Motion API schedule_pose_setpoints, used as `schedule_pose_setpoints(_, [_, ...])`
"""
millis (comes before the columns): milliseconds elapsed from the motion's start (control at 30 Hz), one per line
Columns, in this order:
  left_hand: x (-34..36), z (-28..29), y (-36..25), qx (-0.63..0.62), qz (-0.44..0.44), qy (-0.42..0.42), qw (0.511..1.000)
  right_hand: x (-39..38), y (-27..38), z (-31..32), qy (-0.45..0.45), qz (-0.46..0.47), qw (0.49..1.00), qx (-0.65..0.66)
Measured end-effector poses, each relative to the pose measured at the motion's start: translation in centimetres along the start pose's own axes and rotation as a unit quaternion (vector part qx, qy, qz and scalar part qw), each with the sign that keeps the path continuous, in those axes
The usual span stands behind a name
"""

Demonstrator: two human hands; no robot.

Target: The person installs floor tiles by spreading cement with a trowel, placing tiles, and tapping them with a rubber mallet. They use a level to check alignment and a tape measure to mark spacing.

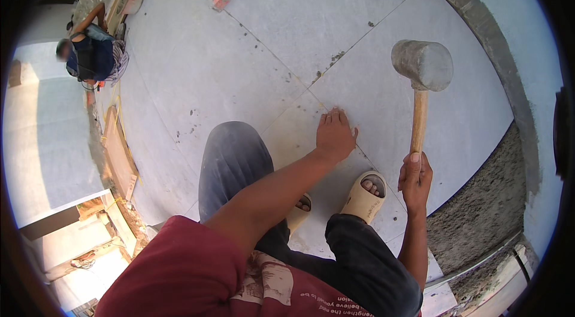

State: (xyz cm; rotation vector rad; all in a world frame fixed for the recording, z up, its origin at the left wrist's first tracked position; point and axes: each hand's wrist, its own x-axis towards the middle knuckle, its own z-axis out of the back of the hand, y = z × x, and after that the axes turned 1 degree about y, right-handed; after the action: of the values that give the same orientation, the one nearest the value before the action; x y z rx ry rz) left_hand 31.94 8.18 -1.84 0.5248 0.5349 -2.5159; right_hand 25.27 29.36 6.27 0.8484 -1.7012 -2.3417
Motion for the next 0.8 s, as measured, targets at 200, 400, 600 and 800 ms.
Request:
schedule_pose_setpoints(200, [3.4,3.2,7.2,-0.047,0.169,-0.093,0.980,-1.6,-1.6,0.3,-0.018,-0.052,0.998,0.012])
schedule_pose_setpoints(400, [3.5,2.2,8.8,0.005,0.133,-0.022,0.991,-1.8,-0.4,0.6,-0.031,-0.081,0.996,0.036])
schedule_pose_setpoints(600, [3.1,0.5,10.1,0.058,0.100,-0.027,0.993,-1.5,3.4,1.0,-0.143,0.072,0.985,0.062])
schedule_pose_setpoints(800, [3.9,1.4,8.7,0.037,0.120,-0.012,0.992,-0.8,3.0,0.6,-0.148,0.085,0.980,0.099])
